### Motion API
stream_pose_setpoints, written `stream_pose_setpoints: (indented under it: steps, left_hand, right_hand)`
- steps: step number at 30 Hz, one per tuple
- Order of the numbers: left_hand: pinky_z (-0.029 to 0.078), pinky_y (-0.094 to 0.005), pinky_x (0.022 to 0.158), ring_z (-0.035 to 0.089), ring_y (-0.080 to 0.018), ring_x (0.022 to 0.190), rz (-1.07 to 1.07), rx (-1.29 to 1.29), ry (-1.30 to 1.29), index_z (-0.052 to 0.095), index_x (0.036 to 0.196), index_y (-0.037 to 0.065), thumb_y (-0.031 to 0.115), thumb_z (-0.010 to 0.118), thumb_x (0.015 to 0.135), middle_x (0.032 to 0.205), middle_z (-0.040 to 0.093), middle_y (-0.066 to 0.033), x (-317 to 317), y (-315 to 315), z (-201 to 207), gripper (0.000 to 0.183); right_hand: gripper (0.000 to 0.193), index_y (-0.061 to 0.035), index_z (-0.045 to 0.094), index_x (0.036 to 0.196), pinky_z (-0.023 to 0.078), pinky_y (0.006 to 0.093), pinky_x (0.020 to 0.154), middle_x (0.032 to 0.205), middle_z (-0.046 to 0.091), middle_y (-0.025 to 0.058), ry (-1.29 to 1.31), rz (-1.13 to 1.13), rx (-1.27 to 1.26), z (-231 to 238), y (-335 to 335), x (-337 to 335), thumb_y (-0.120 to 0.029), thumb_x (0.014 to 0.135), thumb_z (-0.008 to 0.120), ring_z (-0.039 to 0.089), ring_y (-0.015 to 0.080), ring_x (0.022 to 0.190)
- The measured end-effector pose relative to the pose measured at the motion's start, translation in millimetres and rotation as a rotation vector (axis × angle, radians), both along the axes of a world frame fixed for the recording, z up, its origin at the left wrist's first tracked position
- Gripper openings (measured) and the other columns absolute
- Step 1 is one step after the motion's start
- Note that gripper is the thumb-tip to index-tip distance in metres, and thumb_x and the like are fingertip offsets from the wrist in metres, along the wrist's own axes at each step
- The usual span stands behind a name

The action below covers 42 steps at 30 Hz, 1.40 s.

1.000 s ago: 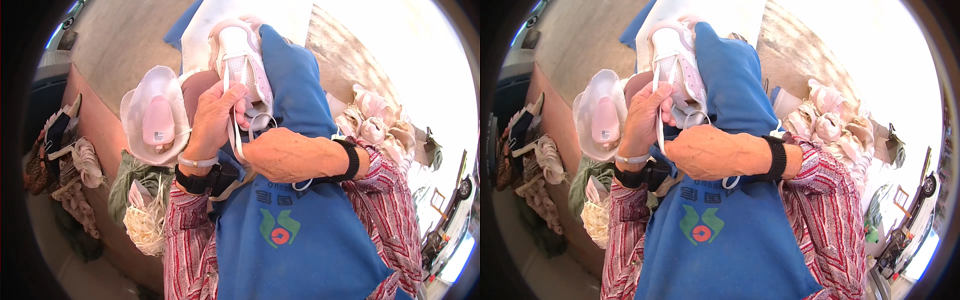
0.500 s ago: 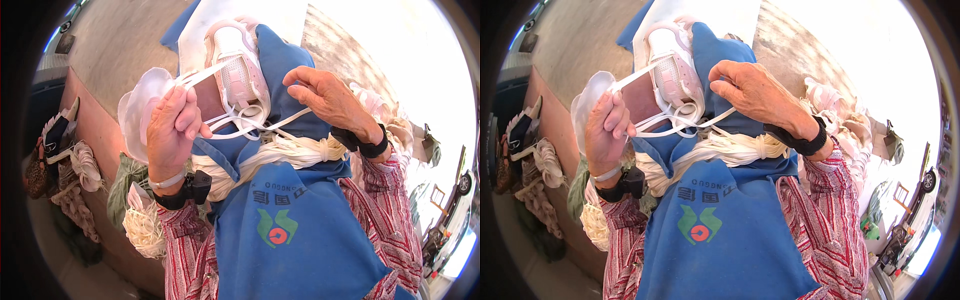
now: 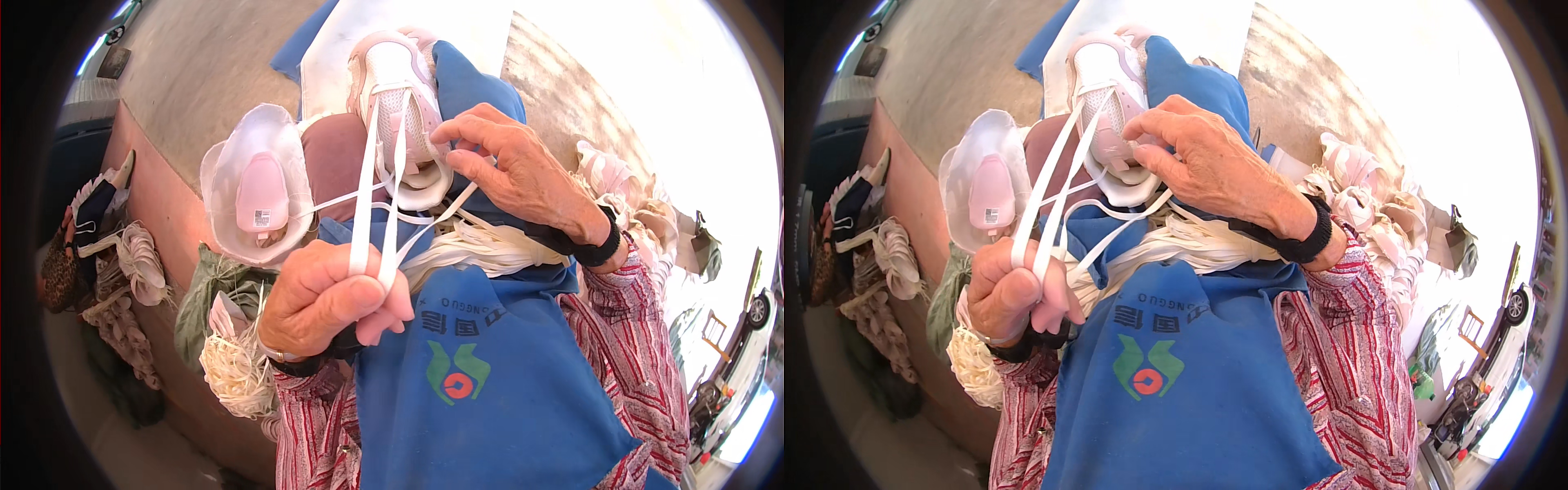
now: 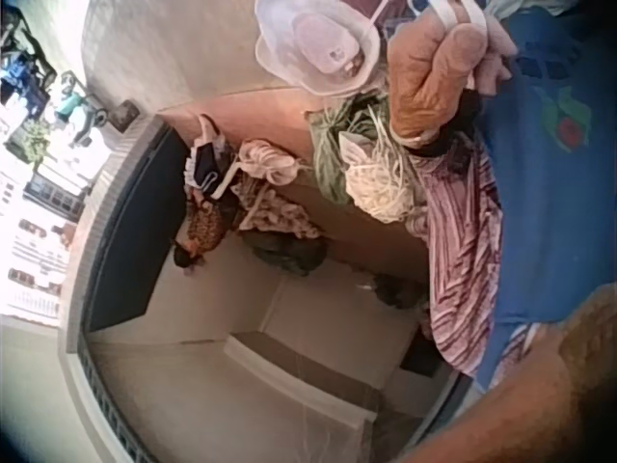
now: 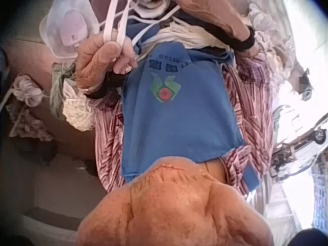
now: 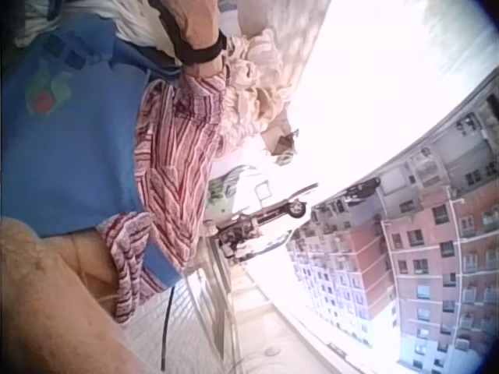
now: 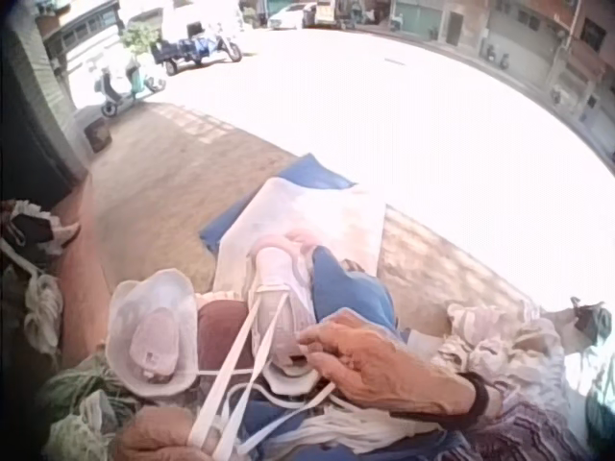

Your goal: The person threads white laces through the eyelets of a pink and white sneaker held on their lap. They pull the laces through and adjust the tongue of the shoe by hand.

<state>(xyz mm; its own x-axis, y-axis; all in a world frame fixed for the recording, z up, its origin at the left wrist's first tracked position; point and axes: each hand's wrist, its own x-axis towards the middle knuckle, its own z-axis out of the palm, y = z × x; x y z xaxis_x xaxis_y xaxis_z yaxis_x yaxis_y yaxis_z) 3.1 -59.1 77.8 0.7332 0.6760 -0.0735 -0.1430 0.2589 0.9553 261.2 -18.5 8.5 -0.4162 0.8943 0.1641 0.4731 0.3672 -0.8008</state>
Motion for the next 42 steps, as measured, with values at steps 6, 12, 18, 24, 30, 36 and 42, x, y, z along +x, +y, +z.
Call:
stream_pose_setpoints:
  steps: [6,12,18,24,30,36,42]
  left_hand:
    - [0.045,-0.0306,0.052,0.055,-0.0168,0.05,-0.288,0.192,0.245,0.063,0.093,0.002,0.019,0.045,0.102,0.058,0.054,-0.0037,32.7,-8.9,-11.2,0.026]
    - [0.048,-0.0316,0.065,0.06,-0.0181,0.067,-0.289,-0.004,0.317,0.061,0.1,0.001,0.025,0.045,0.103,0.076,0.062,-0.0065,37.5,-8.9,-29.7,0.029]
    - [0.052,-0.0354,0.088,0.062,-0.0218,0.1,0.119,-0.442,-0.212,0.053,0.121,-0.005,0.037,0.036,0.104,0.112,0.063,-0.016,32.8,17.7,-99.3,0.048]
    - [0.05,-0.0376,0.093,0.062,-0.0208,0.098,0.475,-0.664,-0.36,0.057,0.106,0.001,0.03,0.04,0.104,0.117,0.062,-0.0178,55.4,32.3,-95.9,0.033]
    - [0.045,-0.0451,0.095,0.056,-0.0196,0.083,0.527,-0.516,-0.647,0.051,0.094,0.006,0.019,0.037,0.104,0.075,0.052,-0.0041,-37.4,5.9,-85.8,0.022]
    - [0.04,-0.0438,0.103,0.054,-0.0207,0.08,0.758,-0.382,-0.925,0.059,0.094,0.002,0.018,0.049,0.1,0.069,0.049,-0.0028,-164.7,-31.6,-64.9,0.02]
    - [0.027,-0.0611,0.112,0.051,-0.0341,0.109,1.642,-0.137,-0.718,0.06,0.101,0.0,0.019,0.053,0.097,0.106,0.055,-0.0126,-251.2,-73.5,-46.2,0.02]
  right_hand:
    - [0.032,0.0013,0.062,0.111,0.048,0.0249,0.061,0.084,0.064,0.0063,0.305,-0.056,-0.535,22.0,5.3,-23.8,-0.027,0.098,0.053,0.06,0.0094,0.068]
    - [0.023,-0.0007,0.063,0.095,0.043,0.0184,0.049,0.07,0.063,0.0002,0.576,0.041,-0.932,5.3,3.7,-36.1,-0.022,0.096,0.056,0.054,0.0043,0.054]
    - [0.025,-0.0008,0.062,0.098,0.04,0.0134,0.043,0.07,0.061,-0.0022,0.476,0.259,-0.884,23.1,-8.8,-41.2,-0.02,0.102,0.046,0.05,-0.0006,0.048]
    - [0.028,-0.0011,0.063,0.08,0.046,0.0265,0.064,0.078,0.063,0.0043,0.214,0.17,-0.473,12.2,-5.7,-15.9,-0.02,0.096,0.05,0.057,0.013,0.07]
    - [0.026,-0.0042,0.062,0.087,0.051,0.0259,0.064,0.072,0.057,-0.0002,0.759,-0.249,-0.897,-4.9,6.0,39.2,-0.024,0.101,0.05,0.058,0.0112,0.067]
    - [0.024,-0.0024,0.06,0.09,0.047,0.0261,0.054,0.057,0.04,-0.0068,0.925,-0.386,-1.004,-41.4,26.9,75.4,-0.023,0.1,0.053,0.048,0.0073,0.054]
    - [0.023,-0.0004,0.061,0.091,0.048,0.0261,0.055,0.058,0.044,-0.0056,1.069,-0.377,-0.992,-47.5,31.3,109.2,-0.023,0.097,0.06,0.049,0.0074,0.054]
